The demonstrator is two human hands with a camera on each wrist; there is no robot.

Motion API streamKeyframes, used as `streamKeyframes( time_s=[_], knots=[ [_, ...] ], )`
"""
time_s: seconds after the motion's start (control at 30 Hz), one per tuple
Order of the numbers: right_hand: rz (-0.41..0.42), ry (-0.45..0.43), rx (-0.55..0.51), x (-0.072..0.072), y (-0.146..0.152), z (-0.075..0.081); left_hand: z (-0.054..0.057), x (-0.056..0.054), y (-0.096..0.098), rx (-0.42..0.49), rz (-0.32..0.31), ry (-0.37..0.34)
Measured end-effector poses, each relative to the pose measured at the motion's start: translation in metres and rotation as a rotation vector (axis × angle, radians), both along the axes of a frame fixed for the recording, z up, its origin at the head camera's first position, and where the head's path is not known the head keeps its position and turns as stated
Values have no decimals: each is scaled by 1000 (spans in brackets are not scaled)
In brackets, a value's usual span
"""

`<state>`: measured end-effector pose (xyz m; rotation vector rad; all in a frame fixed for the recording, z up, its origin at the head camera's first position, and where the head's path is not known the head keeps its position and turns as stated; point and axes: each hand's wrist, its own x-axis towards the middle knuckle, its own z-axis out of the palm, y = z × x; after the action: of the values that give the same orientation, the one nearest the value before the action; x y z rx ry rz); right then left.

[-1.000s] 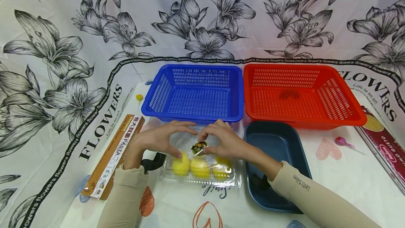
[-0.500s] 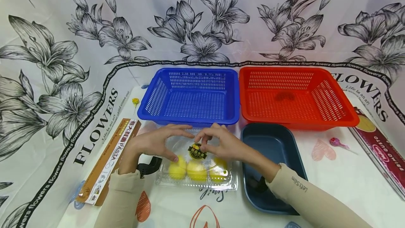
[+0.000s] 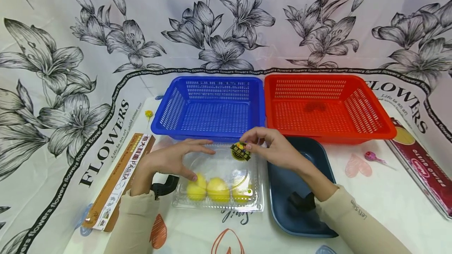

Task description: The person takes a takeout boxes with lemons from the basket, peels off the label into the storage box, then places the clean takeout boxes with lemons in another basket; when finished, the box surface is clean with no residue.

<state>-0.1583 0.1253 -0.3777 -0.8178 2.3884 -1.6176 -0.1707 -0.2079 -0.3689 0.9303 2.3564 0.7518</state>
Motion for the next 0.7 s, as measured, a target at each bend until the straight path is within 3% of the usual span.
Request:
streamKeyframes(
  time_s=[0.27,0.7],
  knots=[
    [-124,-84,-61,-1,36,-2,-2,-1,-1,6,0,-5],
    [-180,-108,-51,-1,80,-20,-3,-2,0,37,-20,18]
  ],
)
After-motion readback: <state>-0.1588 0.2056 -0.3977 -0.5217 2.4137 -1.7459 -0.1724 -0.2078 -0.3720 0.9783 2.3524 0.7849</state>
